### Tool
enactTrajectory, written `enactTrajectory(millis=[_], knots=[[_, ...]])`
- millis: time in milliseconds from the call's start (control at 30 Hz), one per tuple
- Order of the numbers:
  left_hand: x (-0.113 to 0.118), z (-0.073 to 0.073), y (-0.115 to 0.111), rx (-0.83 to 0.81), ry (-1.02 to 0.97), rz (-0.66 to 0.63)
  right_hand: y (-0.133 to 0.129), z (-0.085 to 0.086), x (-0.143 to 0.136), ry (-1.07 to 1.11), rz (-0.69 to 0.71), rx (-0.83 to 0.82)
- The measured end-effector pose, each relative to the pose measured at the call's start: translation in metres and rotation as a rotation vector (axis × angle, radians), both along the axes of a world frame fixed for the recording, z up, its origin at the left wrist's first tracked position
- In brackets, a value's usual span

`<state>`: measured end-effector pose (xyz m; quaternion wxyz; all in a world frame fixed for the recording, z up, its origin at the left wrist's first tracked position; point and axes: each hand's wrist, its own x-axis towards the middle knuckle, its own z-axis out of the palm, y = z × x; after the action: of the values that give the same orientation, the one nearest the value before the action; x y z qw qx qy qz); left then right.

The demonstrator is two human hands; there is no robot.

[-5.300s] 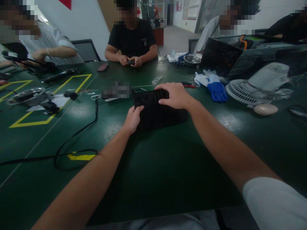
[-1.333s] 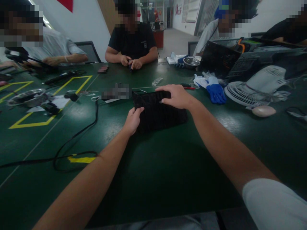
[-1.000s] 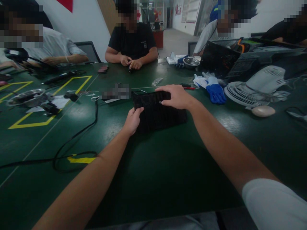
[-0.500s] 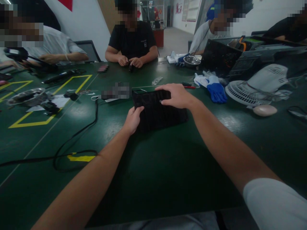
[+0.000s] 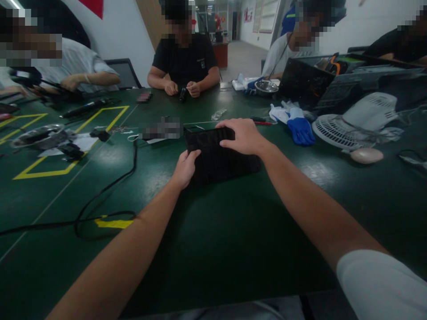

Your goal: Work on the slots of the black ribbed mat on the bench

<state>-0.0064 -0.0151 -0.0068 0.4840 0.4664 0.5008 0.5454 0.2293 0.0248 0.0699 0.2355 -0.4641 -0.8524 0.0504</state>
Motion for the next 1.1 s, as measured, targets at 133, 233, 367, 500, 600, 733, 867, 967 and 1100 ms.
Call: enactTrajectory(millis=[133, 233, 367, 500, 600, 733, 867, 967, 1100], knots=[[-0.0004, -0.0006, 0.0003, 0.002, -0.009, 0.003, 0.0004, -0.0002, -0.0001, 0.016, 0.005, 0.000], [-0.0010, -0.0023, 0.0010, 0.001, 0.007, 0.012, 0.0015, -0.0001, 0.0008, 0.019, 0.008, -0.004], [-0.0010, -0.0017, 0.0005, 0.000, -0.002, -0.003, 0.0019, 0.0017, 0.0034, 0.019, 0.027, -0.025], [0.0000, 0.0004, -0.0009, 0.006, -0.001, 0.007, 0.0017, 0.0030, 0.0060, 0.027, 0.036, -0.029], [0.0008, 0.0013, -0.0016, -0.002, -0.006, 0.001, 0.0024, 0.0026, 0.0065, 0.037, 0.042, -0.032], [0.0008, 0.0012, -0.0009, -0.005, -0.014, -0.008, 0.0041, 0.0026, 0.0069, 0.044, 0.048, -0.032], [-0.0002, -0.0001, 0.0008, -0.006, -0.011, 0.002, 0.0041, 0.0046, 0.0080, 0.037, 0.056, -0.038], [-0.0010, -0.0017, 0.0018, -0.010, -0.013, 0.002, 0.0039, 0.0056, 0.0087, 0.039, 0.061, -0.048], [-0.0018, -0.0037, 0.0024, -0.008, -0.018, 0.012, 0.0048, 0.0051, 0.0093, 0.049, 0.070, -0.042]])
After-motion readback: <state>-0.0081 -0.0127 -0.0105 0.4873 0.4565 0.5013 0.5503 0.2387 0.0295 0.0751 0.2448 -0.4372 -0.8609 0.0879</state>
